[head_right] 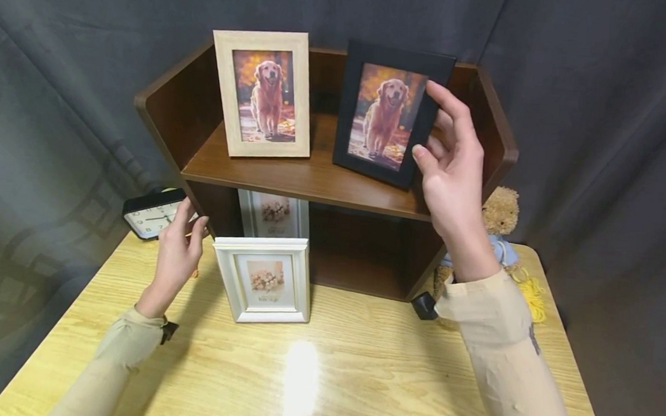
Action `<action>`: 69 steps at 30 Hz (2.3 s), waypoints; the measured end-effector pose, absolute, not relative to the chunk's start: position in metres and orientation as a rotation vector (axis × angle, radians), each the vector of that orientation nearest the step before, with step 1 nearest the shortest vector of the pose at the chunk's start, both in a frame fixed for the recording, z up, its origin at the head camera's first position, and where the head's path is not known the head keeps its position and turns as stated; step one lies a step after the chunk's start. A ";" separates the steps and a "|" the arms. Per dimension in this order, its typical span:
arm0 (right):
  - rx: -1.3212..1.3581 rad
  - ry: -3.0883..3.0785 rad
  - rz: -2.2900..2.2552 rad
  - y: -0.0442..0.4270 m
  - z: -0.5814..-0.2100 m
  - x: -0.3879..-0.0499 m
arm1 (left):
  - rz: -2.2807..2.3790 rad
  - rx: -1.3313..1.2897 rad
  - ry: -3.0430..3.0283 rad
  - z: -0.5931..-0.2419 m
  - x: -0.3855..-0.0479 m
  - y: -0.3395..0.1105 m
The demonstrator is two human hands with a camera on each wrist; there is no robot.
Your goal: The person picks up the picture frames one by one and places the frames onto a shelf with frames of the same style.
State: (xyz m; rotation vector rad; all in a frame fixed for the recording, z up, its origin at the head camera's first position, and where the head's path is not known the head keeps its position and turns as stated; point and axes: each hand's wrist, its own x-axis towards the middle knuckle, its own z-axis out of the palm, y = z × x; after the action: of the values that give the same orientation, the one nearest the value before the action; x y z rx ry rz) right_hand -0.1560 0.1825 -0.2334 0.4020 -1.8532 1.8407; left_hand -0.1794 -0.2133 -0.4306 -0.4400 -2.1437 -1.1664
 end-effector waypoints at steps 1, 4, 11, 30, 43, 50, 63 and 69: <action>0.406 -1.853 1.846 0.183 -0.234 -0.157 | -1.169 -0.439 -2.144 -0.431 -0.179 -0.213; 0.410 -1.856 1.863 0.184 -0.234 -0.160 | -1.171 -0.437 -2.143 -0.431 -0.180 -0.213; 0.397 -1.893 1.858 0.186 -0.237 -0.165 | -1.160 -0.441 -2.142 -0.430 -0.179 -0.213; 0.537 -1.921 1.944 0.192 -0.238 -0.169 | -1.151 -0.439 -2.138 -0.429 -0.179 -0.211; 0.488 -1.986 1.757 0.195 -0.239 -0.155 | -1.165 -0.439 -2.141 -0.429 -0.178 -0.210; 0.549 -1.931 1.755 0.195 -0.245 -0.131 | -1.165 -0.429 -2.143 -0.430 -0.178 -0.211; 0.798 -1.829 1.682 0.190 -0.277 -0.087 | -1.144 -0.421 -2.138 -0.431 -0.179 -0.213; 0.923 -1.740 1.693 0.183 -0.303 -0.078 | -1.151 -0.424 -2.137 -0.430 -0.178 -0.211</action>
State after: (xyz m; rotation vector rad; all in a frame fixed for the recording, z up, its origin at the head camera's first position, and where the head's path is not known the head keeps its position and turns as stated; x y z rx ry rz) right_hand -0.0775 0.1832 -0.3027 0.9231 -1.7398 1.6932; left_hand -0.1780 -0.2110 -0.4301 -0.4236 -2.1370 -1.1515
